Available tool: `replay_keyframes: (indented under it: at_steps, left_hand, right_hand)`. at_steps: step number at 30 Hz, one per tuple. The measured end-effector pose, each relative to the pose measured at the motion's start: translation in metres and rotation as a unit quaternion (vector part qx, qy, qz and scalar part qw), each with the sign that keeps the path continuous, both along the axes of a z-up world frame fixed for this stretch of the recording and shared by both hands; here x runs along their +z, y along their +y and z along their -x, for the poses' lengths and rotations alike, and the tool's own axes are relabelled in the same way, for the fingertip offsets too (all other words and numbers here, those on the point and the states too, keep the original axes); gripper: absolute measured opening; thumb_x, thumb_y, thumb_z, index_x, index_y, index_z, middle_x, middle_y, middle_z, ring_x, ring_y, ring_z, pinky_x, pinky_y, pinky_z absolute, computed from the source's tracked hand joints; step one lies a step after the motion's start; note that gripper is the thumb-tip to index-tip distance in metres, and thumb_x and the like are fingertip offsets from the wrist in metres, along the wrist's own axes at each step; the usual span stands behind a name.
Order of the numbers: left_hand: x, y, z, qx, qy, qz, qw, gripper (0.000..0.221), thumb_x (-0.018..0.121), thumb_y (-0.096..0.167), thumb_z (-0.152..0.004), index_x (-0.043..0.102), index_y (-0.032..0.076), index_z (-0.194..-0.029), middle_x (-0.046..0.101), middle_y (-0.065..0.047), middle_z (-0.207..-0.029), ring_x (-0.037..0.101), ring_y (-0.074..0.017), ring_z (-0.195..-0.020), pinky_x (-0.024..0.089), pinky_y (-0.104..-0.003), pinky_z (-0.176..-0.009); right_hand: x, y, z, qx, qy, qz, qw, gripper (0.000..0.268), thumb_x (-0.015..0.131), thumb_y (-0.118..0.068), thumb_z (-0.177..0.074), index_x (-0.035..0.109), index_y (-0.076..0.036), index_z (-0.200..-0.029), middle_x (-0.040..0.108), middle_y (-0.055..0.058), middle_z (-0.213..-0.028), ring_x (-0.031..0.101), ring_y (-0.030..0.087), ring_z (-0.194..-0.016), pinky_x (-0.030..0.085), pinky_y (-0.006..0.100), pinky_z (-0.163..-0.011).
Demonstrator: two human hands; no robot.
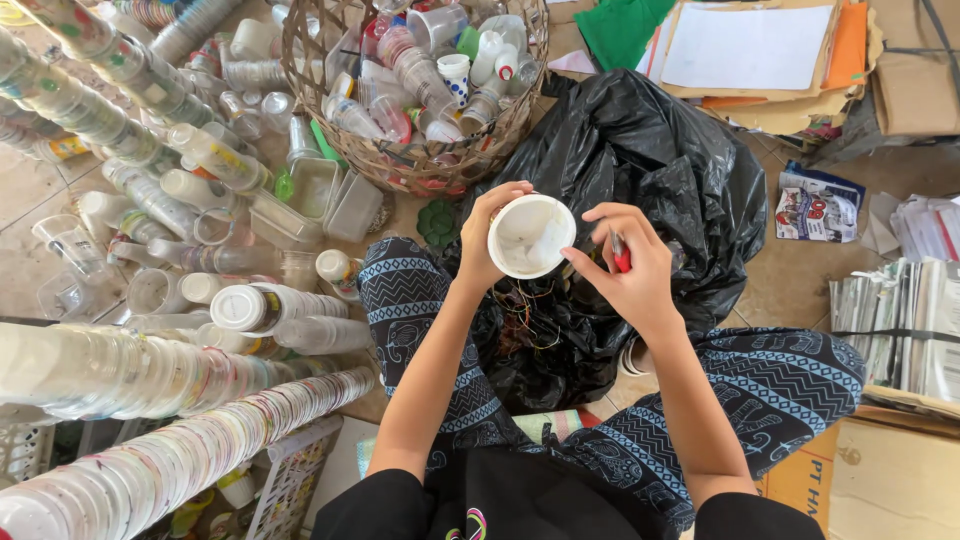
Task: The person sits on the floor surrounded by plastic waste and uses a red utility knife to cut and peel labels off plastic cups. They handle several cups, including a clear one and a white one with an orange label, removing the paper wrappers and placing the cleaned cups aside.
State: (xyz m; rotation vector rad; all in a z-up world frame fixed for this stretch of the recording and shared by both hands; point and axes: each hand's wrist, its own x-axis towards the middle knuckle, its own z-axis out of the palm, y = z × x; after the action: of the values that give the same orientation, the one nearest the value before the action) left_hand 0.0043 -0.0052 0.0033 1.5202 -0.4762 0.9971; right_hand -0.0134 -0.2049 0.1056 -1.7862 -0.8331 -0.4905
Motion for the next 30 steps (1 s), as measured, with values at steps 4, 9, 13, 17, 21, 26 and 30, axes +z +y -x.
replay_keyframes:
  at_steps: [4,9,13,17,21,26,30]
  left_hand:
    - [-0.011,-0.005,-0.002,-0.056,0.004,-0.02,0.998,0.078,0.099,0.016,-0.068,0.056,-0.005,-0.129,0.067,-0.02,-0.127,0.065,-0.0338,-0.12,0.048,-0.039,-0.105]
    - [0.012,-0.008,0.005,-0.311,0.093,0.141,0.935,0.147,0.085,0.075,-0.055,0.007,0.018,-0.165,0.03,-0.018,-0.162,0.045,-0.0333,-0.141,0.039,-0.049,-0.119]
    - [-0.017,-0.007,0.002,-0.435,0.203,0.24,0.844,0.134,0.04,0.1,-0.067,0.015,0.011,-0.164,0.038,-0.029,-0.157,0.048,-0.0407,-0.14,0.043,-0.055,-0.114]
    - [-0.021,-0.018,0.007,-0.468,0.24,0.31,0.792,0.112,0.031,0.091,-0.084,0.019,0.014,-0.164,0.042,-0.028,-0.155,0.049,-0.0382,-0.14,0.046,-0.053,-0.111]
    - [-0.038,-0.016,-0.001,-0.46,0.22,0.325,0.796,0.09,0.049,0.065,-0.101,0.018,0.009,-0.164,0.05,-0.027,-0.151,0.057,-0.0337,-0.133,0.049,-0.051,-0.108]
    - [-0.025,-0.019,0.002,-0.432,0.249,0.401,0.769,0.074,0.055,0.044,-0.103,0.028,0.004,-0.159,0.055,-0.025,-0.138,0.059,-0.0401,-0.127,0.054,-0.056,-0.101]
    - [-0.031,-0.018,0.0,-0.381,0.32,0.432,0.752,0.062,0.053,0.042,-0.104,0.043,0.002,-0.151,0.061,-0.02,-0.132,0.064,-0.0343,-0.12,0.056,-0.05,-0.099]
  right_hand:
    - [-0.025,-0.006,-0.004,-0.01,0.135,0.001,0.991,0.029,0.085,-0.004,-0.089,0.065,0.001,-0.11,0.071,0.012,-0.087,0.05,0.009,-0.048,0.044,0.025,-0.049]
    - [-0.033,-0.015,-0.011,-0.024,0.217,-0.066,0.974,0.026,0.082,-0.009,-0.095,0.067,0.001,-0.114,0.071,0.009,-0.085,0.049,0.005,-0.055,0.047,0.02,-0.05]
    - [-0.04,-0.011,-0.012,-0.017,0.237,-0.09,0.967,0.028,0.084,-0.009,-0.093,0.069,0.0,-0.114,0.07,0.007,-0.084,0.05,0.004,-0.056,0.047,0.018,-0.05]
    - [-0.045,-0.002,-0.012,-0.028,0.237,-0.079,0.968,0.027,0.086,-0.011,-0.091,0.071,0.0,-0.11,0.07,0.006,-0.083,0.05,0.003,-0.057,0.048,0.018,-0.05]
    - [-0.061,0.004,-0.014,-0.077,0.201,-0.03,0.976,0.037,0.092,-0.019,-0.085,0.07,0.0,-0.109,0.07,0.013,-0.081,0.054,0.01,-0.058,0.05,0.026,-0.05]
    - [-0.073,0.017,-0.016,-0.138,0.243,-0.043,0.959,0.031,0.09,-0.013,-0.078,0.064,-0.007,-0.093,0.061,0.008,-0.071,0.053,0.011,-0.061,0.05,0.026,-0.055]
    - [-0.075,0.024,-0.017,-0.169,0.194,-0.023,0.966,0.03,0.089,-0.011,-0.082,0.06,-0.006,-0.085,0.055,0.009,-0.064,0.055,0.014,-0.056,0.047,0.025,-0.051]
